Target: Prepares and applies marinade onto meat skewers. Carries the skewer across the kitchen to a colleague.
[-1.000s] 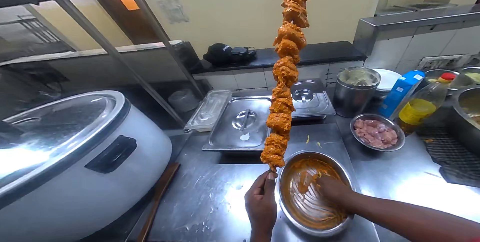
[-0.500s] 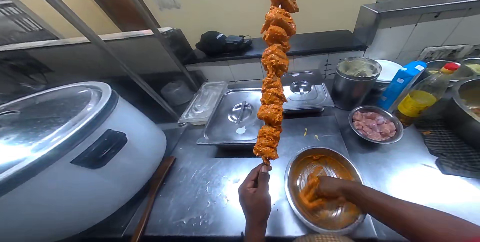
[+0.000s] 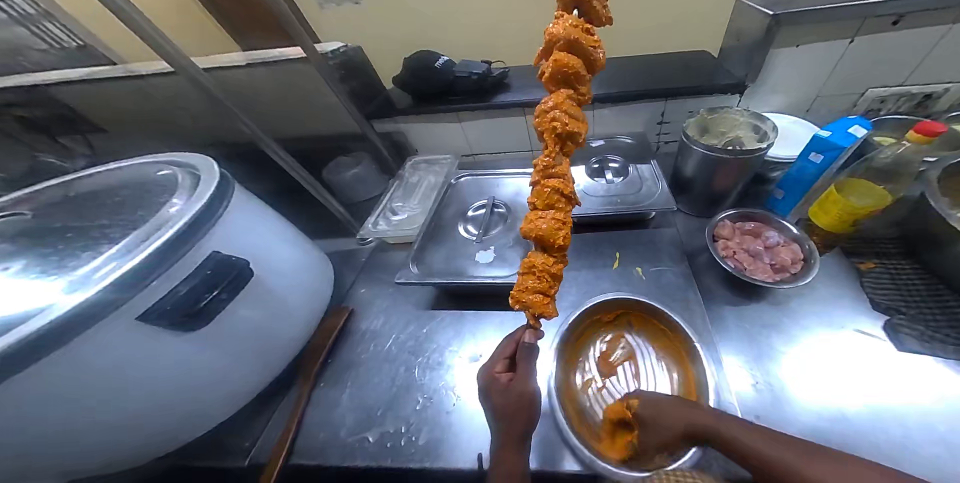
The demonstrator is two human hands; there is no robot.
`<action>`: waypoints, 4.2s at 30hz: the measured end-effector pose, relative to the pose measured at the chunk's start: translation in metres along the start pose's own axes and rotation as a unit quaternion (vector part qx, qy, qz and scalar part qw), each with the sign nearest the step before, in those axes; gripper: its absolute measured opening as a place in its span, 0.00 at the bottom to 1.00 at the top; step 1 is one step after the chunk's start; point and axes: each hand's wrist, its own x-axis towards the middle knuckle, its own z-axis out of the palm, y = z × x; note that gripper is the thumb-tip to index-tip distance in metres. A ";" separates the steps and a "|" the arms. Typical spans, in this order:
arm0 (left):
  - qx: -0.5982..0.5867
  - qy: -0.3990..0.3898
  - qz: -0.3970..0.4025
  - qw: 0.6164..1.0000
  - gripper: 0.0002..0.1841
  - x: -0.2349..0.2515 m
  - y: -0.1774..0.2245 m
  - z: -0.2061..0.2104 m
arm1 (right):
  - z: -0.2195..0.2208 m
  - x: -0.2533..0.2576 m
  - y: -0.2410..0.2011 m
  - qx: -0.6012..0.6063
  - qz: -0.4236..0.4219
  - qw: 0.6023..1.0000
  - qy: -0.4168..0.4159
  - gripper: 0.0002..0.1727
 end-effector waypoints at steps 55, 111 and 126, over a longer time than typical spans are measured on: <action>0.014 0.028 -0.028 0.999 0.12 -0.013 0.000 -0.003 | -0.049 -0.057 -0.006 -0.182 0.075 0.967 -0.159 0.11; 0.029 -0.030 0.020 0.999 0.10 -0.040 0.073 -0.002 | -0.088 -0.069 -0.125 -0.469 -0.287 0.740 0.387 0.19; 0.051 0.000 0.069 0.996 0.10 -0.035 0.066 -0.002 | -0.096 -0.093 -0.177 -0.368 -0.283 0.670 0.580 0.06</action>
